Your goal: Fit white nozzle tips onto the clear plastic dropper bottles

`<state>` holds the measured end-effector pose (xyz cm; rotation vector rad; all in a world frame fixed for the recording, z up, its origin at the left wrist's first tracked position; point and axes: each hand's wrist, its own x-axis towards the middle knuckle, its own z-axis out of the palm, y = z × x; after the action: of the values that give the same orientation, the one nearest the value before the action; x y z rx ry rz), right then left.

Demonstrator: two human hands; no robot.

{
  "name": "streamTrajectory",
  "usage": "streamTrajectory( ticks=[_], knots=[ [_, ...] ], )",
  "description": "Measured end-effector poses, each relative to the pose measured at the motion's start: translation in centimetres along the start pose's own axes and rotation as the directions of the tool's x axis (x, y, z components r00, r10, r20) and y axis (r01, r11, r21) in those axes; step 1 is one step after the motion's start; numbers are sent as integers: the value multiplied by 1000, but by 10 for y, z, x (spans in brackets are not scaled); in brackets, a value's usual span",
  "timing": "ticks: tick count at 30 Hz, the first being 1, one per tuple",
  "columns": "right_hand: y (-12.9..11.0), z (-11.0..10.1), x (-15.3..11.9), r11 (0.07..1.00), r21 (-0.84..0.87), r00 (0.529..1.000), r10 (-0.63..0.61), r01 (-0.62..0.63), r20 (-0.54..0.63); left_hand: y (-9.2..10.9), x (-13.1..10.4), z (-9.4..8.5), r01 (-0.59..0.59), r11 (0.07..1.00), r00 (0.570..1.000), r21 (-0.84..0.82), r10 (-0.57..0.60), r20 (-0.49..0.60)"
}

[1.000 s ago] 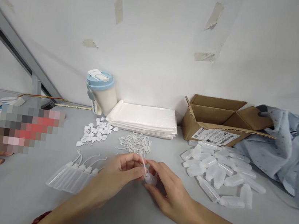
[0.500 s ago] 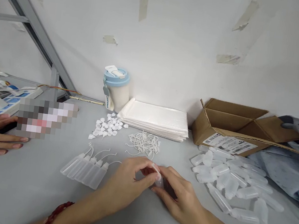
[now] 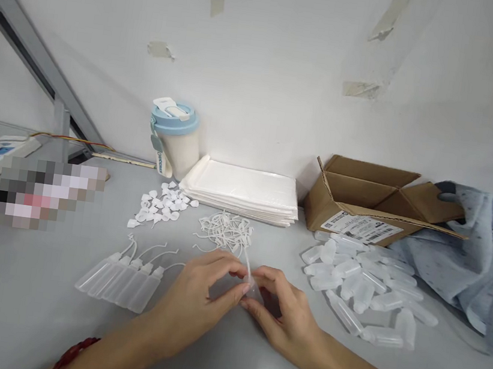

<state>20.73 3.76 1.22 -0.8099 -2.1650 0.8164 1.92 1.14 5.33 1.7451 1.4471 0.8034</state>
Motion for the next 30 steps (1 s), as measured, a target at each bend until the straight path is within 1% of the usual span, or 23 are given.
streamTrajectory(
  ticks=[3,5,9,12,16,20,22,27,30],
  knots=[
    [-2,-1,1,1000,3,1000,-3,3,-24,1,-1,0,26,1000,999,-9,-25,19],
    [-2,-1,1,1000,2,999,-7,7,-32,1,-1,0,-7,1000,1000,6,7,9],
    [-2,-1,2,1000,-16,998,-15,14,-63,-2,0,1,-116,991,992,72,119,-33],
    [-1,-1,1,1000,-10,998,-9,8,-55,-3,2,2,-150,984,988,91,154,-31],
    [-2,-2,1,1000,-1,998,21,-22,-57,-2,3,3,-143,985,989,99,145,-8],
    [-3,-3,1,1000,22,998,6,-4,-69,-1,1,3,-99,994,995,49,98,15],
    [-3,-4,2,999,34,998,20,-18,-66,-1,1,3,-90,995,996,38,89,16],
    [-3,-4,3,994,72,994,84,-79,-65,-1,1,4,-122,990,992,63,123,-8],
    [-4,-4,4,986,126,992,116,-110,-46,-2,1,5,-135,986,990,98,139,-30]
  ],
)
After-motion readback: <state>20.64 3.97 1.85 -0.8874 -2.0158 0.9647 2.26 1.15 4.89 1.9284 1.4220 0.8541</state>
